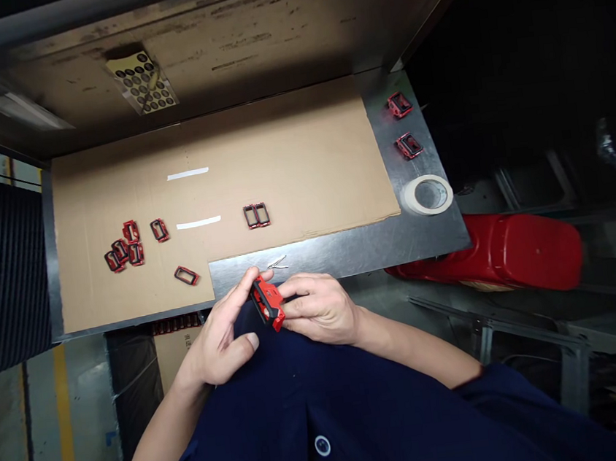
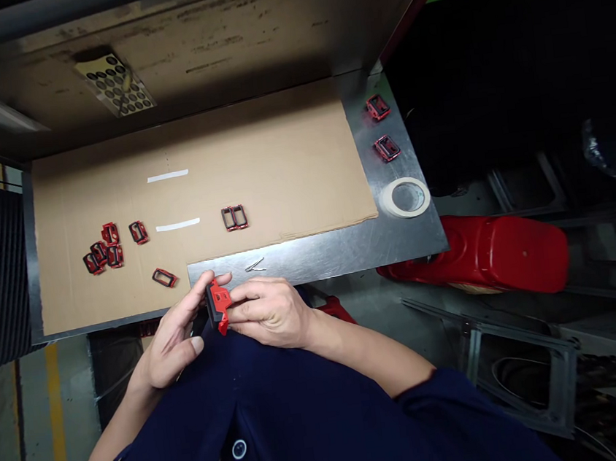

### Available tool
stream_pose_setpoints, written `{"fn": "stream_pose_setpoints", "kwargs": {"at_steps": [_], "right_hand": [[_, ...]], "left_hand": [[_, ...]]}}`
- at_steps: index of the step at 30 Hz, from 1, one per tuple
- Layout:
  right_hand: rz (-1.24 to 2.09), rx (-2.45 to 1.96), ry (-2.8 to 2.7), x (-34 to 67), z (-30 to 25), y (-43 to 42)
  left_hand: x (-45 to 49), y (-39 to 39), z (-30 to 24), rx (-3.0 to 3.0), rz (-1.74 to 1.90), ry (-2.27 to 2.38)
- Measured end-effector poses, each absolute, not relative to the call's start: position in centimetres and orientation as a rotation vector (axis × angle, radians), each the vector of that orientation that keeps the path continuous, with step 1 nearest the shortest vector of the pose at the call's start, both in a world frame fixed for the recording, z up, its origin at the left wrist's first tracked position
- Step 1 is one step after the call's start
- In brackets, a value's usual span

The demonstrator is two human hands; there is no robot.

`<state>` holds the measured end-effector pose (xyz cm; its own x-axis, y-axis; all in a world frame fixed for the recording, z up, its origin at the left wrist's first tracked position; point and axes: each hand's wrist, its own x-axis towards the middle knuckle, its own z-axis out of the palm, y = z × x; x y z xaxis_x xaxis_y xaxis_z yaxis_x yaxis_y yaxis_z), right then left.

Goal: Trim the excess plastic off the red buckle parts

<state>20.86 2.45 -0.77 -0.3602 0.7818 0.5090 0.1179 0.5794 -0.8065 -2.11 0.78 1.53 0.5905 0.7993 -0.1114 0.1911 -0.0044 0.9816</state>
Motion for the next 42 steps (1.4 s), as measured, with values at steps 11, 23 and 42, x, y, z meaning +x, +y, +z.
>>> {"fn": "stream_pose_setpoints", "kwargs": {"at_steps": [11, 23, 42], "right_hand": [[0.694, -0.741, -1.910, 20.8, -0.4, 2.4], [0.882, -0.868, -1.658, 20.8, -0.4, 1.9], [1.229, -0.893, -1.618, 20.6, 1.5, 2.1]], "left_hand": [[-0.9, -0.4, -0.1, 1.641, 0.735, 1.172], [-0.8, -0.7, -1.1, 1.788, 0.937, 1.030], [-0.6, 0.9, -1.2, 2.422, 1.196, 1.344]]}}
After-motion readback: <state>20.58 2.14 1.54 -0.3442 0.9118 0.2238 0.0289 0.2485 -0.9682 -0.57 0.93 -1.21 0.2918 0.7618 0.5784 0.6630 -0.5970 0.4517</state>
